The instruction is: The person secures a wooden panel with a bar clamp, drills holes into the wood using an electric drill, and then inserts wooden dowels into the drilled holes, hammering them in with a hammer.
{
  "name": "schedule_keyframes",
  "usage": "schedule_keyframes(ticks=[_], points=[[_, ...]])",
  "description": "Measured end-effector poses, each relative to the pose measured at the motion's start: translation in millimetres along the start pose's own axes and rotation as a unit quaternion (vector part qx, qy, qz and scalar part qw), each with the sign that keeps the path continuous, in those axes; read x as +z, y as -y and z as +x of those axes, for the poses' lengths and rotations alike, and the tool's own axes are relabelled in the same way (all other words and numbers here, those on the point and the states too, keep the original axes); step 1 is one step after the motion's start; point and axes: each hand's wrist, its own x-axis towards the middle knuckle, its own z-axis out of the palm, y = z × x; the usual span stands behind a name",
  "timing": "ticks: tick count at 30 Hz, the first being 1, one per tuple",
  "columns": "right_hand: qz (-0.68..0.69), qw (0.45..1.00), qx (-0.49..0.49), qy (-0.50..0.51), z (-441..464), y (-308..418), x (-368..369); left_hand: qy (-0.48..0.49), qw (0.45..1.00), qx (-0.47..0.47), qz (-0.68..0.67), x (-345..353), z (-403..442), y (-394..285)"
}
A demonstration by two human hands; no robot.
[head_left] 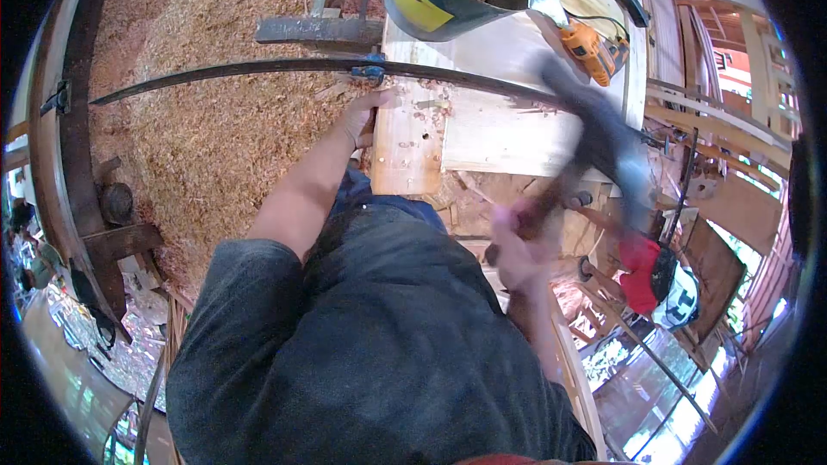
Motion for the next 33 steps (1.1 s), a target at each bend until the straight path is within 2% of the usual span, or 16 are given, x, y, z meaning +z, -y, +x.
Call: schedule_keyframes(ticks=[2, 4, 6, 8, 9, 13, 14, 17, 20, 22, 24, 27, 30, 31, 32, 33], points=[[0.083, 0.964, -0.253, 0.018, 2, 16, -20, 0.018, 1.000, -0.021, 0.001, -4, 6, -1], [0.096, 0.947, -0.305, 0.019, 14, -8, -18, -0.009, 0.999, -0.027, 0.025, -1, 4, -5], [0.006, 0.989, -0.145, -0.003, 11, -35, -4, -0.014, 0.999, -0.030, 0.030, 5, 0, -9], [-0.186, 0.979, 0.063, 0.044, 19, -83, 16, 0.001, 0.999, -0.030, 0.018, 10, -1, -9], [-0.281, 0.950, 0.079, 0.115, 35, -108, 22, -0.007, 1.000, -0.021, 0.020, 11, -2, -4], [-0.174, 0.984, 0.033, -0.024, 18, -49, 20, -0.014, 0.999, -0.021, 0.044, -4, 8, -6], [-0.131, 0.987, 0.089, -0.006, 14, -11, 9, -0.006, 0.998, -0.039, 0.051, -9, 9, -4], [0.038, 0.965, -0.259, 0.036, 17, -10, -20, 0.006, 0.998, -0.038, 0.046, -8, 9, -7], [-0.090, 0.990, -0.103, 0.017, 13, -130, -6, 0.008, 0.998, -0.035, 0.052, -10, 10, -9], [-0.211, 0.976, 0.047, 0.037, 15, -133, 9, 0.000, 0.997, -0.029, 0.068, -5, 6, -7], [-0.263, 0.944, 0.169, 0.105, 37, -40, 27, -0.007, 0.996, -0.014, 0.085, 8, 0, -16], [0.012, 0.999, -0.028, 0.025, 25, -35, 2, 0.010, 0.995, -0.076, 0.058, -10, 0, -8], [0.057, 0.963, -0.258, -0.051, 38, -14, -1, 0.018, 0.997, -0.058, 0.057, 3, 4, -17], [0.052, 0.952, -0.301, -0.034, 41, -54, -3, 0.023, 0.997, -0.054, 0.050, -1, 7, -14], [-0.030, 0.955, -0.290, -0.044, 39, -73, 6, 0.026, 0.998, -0.050, 0.040, -4, 8, -12], [-0.146, 0.978, -0.148, 0.008, 40, -79, 13, 0.039, 0.996, -0.063, 0.041, -5, 9, -15]])
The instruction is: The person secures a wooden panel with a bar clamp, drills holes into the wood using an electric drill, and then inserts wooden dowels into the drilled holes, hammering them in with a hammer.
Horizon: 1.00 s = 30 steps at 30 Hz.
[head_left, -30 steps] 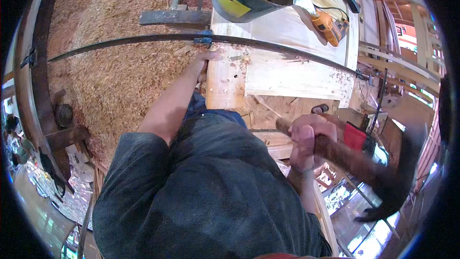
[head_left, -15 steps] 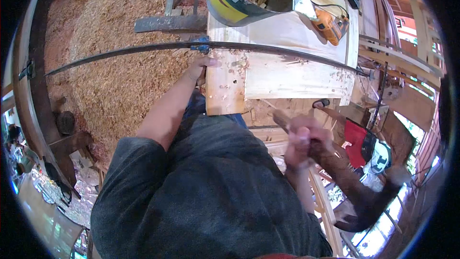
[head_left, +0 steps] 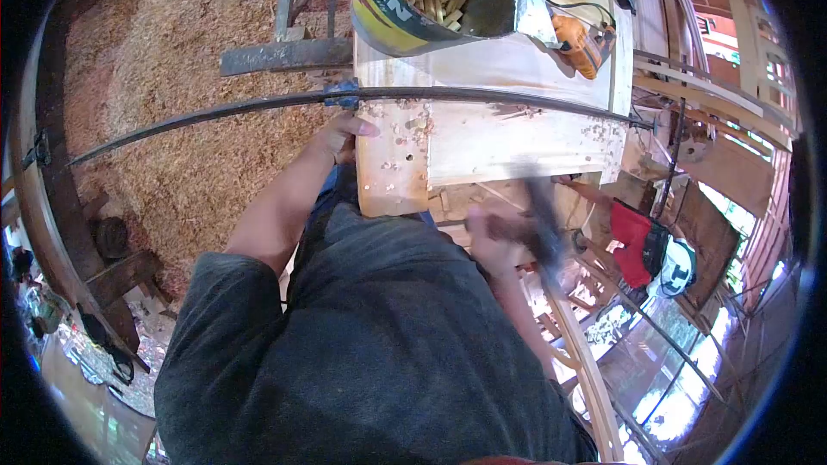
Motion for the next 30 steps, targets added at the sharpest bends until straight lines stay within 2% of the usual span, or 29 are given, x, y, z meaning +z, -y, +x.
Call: schedule_keyframes(ticks=[1, 2, 4, 5, 6, 7, 8, 10, 13, 15, 16, 17, 18, 20, 21, 22, 24, 25, 26, 27, 28, 30], points=[[-0.101, 0.981, 0.137, 0.089, 0, -1, 5, 0.012, 1.000, -0.014, 0.001, -2, -1, -2], [-0.102, 0.975, 0.168, 0.103, 0, 2, 4, 0.023, 0.999, -0.027, 0.004, -3, -1, -4], [-0.101, 0.960, 0.224, 0.135, 17, 24, 0, -0.003, 1.000, 0.011, 0.009, 15, -2, -15], [-0.021, 0.966, 0.229, 0.114, 14, 32, -2, -0.020, 1.000, 0.019, 0.009, 27, -12, -15], [0.059, 0.966, 0.236, 0.089, 9, 38, -6, -0.054, 0.998, -0.030, 0.019, 49, -31, -30], [0.138, 0.960, 0.234, 0.058, 10, 40, -9, -0.054, 0.998, -0.028, 0.016, 42, -28, -24], [-0.066, 0.988, 0.100, 0.100, 14, 30, -14, -0.050, 0.998, -0.022, 0.016, 29, -20, -19], [-0.020, 0.988, 0.129, 0.086, -9, -34, 11, -0.027, 1.000, -0.003, 0.010, 34, -16, -21], [-0.044, 0.956, 0.237, 0.164, 16, -6, 3, 0.012, 1.000, -0.023, 0.008, 30, -17, -27], [-0.068, 0.925, 0.296, 0.228, 23, -1, -4, -0.020, 0.998, -0.062, 0.008, 22, -16, -28], [0.010, 0.979, 0.187, 0.084, 17, 7, 4, -0.028, 0.996, -0.080, -0.001, 16, -16, -20], [0.114, 0.973, 0.192, 0.052, 9, 4, 8, -0.032, 0.995, -0.096, -0.008, 13, -14, -13], [0.035, 0.982, 0.164, 0.083, 6, -19, 13, 0.038, 0.996, -0.065, -0.043, 35, -21, -25], [-0.040, 0.981, 0.155, 0.114, 9, -27, 15, 0.033, 0.998, -0.044, -0.027, 37, -23, -26], [-0.037, 0.978, 0.170, 0.117, 21, -13, 13, 0.030, 0.999, -0.030, -0.021, 38, -21, -28], [-0.117, 0.943, 0.243, 0.197, 34, -7, 10, 0.036, 0.999, -0.011, -0.021, 36, -19, -26], [-0.097, 0.948, 0.234, 0.194, 44, 18, 1, 0.041, 0.998, 0.032, -0.021, 25, -13, -22], [-0.087, 0.948, 0.237, 0.195, 39, 25, -2, 0.007, 1.000, -0.006, 0.003, 24, -18, -23], [-0.023, 0.968, 0.203, 0.142, 28, 27, 0, -0.025, 0.998, -0.047, 0.026, 23, -21, -26], [0.041, 0.982, 0.166, 0.085, 18, 26, 2, -0.018, 0.998, -0.063, 0.015, 20, -20, -26], [-0.014, 0.985, 0.141, 0.095, 13, 13, -1, -0.011, 0.997, -0.080, 0.004, 17, -19, -25], [-0.043, 0.989, 0.101, 0.102, 15, 1, 3, 0.036, 0.997, -0.056, -0.028, 12, -13, -21]])
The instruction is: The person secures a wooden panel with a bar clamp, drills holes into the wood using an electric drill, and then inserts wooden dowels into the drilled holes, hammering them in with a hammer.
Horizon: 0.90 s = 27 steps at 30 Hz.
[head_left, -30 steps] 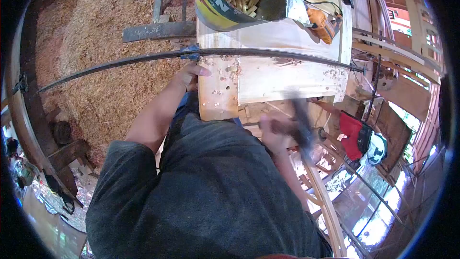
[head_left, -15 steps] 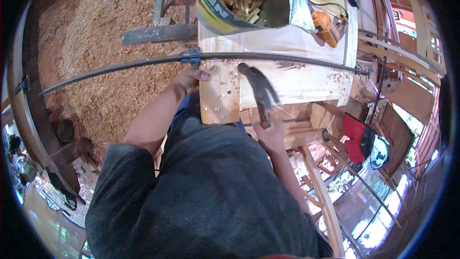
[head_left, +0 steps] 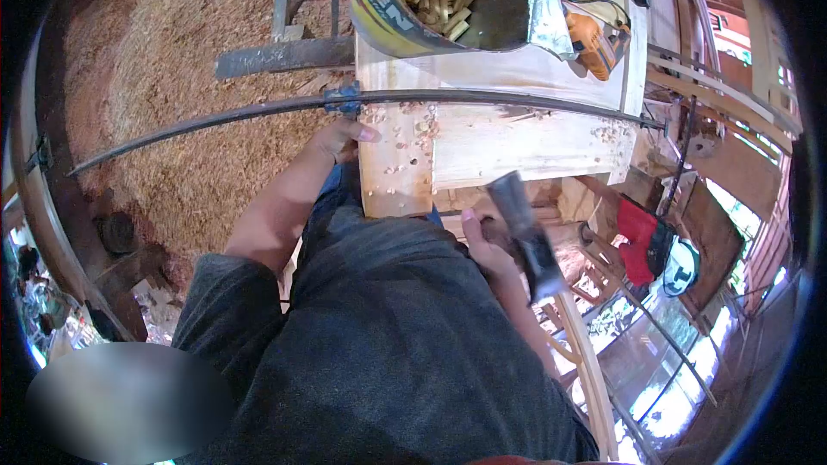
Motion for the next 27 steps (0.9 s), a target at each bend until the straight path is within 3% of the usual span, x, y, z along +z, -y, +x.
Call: schedule_keyframes(ticks=[2, 3, 5, 7, 11, 15, 18, 20, 23, 24, 27], points=[[-0.007, 1.000, 0.004, 0.013, -2, -36, 11, 0.033, 0.999, 0.008, -0.007, -4, 3, -2], [-0.005, 0.996, 0.080, 0.039, 11, -20, 10, 0.040, 0.999, 0.004, 0.001, -7, 4, -3], [-0.048, 0.986, 0.142, 0.073, 11, -12, 5, 0.027, 0.999, 0.009, 0.015, -3, -1, -6], [0.022, 0.991, 0.125, 0.037, 7, 8, 0, -0.005, 0.999, 0.024, 0.026, 19, -4, -7], [0.148, 0.982, 0.092, -0.068, -4, 9, 3, 0.040, 0.999, 0.024, -0.010, 14, 0, -5], [0.023, 0.990, 0.139, -0.025, -7, 21, -15, -0.013, 0.998, -0.008, 0.058, -8, 3, -6], [0.002, 0.992, 0.126, -0.025, -7, 39, -21, -0.054, 0.994, -0.042, 0.082, -2, -4, -14], [0.074, 0.988, 0.130, -0.031, -9, 50, -22, -0.093, 0.988, -0.089, 0.089, 23, -15, -22], [0.123, 0.985, 0.107, -0.053, -12, 56, -20, 0.001, 0.999, -0.028, 0.045, 13, -4, -8], [0.128, 0.985, 0.096, -0.059, -14, 56, -20, 0.052, 0.997, -0.050, 0.000, 6, -1, -5], [0.075, 0.996, 0.039, -0.005, -12, 11, -9, -0.012, 0.997, -0.035, 0.061, 2, -5, -2]])
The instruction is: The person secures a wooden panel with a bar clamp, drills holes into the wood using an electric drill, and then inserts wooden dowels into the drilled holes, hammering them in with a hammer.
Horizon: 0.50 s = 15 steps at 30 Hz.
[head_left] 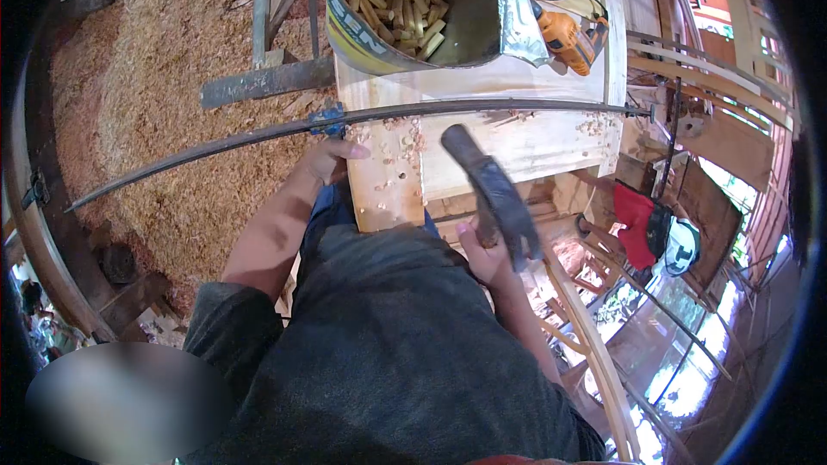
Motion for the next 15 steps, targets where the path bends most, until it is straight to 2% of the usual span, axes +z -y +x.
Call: schedule_keyframes(ticks=[2, 3, 5, 8, 10, 11, 14, 15], points=[[-0.066, 0.997, -0.018, 0.029, 10, -13, 2, -0.002, 0.999, 0.039, -0.017, 2, 3, 9], [-0.107, 0.992, 0.037, 0.052, 15, -3, 1, -0.002, 0.998, 0.060, -0.023, 1, 5, 13], [-0.175, 0.972, 0.131, 0.086, 22, -11, 5, -0.040, 0.998, 0.026, -0.043, -9, 7, 20], [-0.093, 0.984, 0.123, 0.089, 15, -22, 3, -0.048, 0.995, 0.016, -0.088, -9, 6, 25], [-0.106, 0.982, 0.142, 0.058, 14, -17, 0, -0.087, 0.992, 0.027, -0.085, 33, -11, 4], [-0.111, 0.981, 0.153, 0.042, 13, -16, -1, -0.150, 0.988, 0.020, -0.022, 18, -7, 11], [-0.097, 0.983, 0.159, -0.006, 5, -45, -4, -0.276, 0.950, 0.039, 0.141, 38, -22, -1], [-0.079, 0.983, 0.164, -0.011, 1, -56, -4, -0.221, 0.931, -0.070, 0.283, 63, -40, -31]])
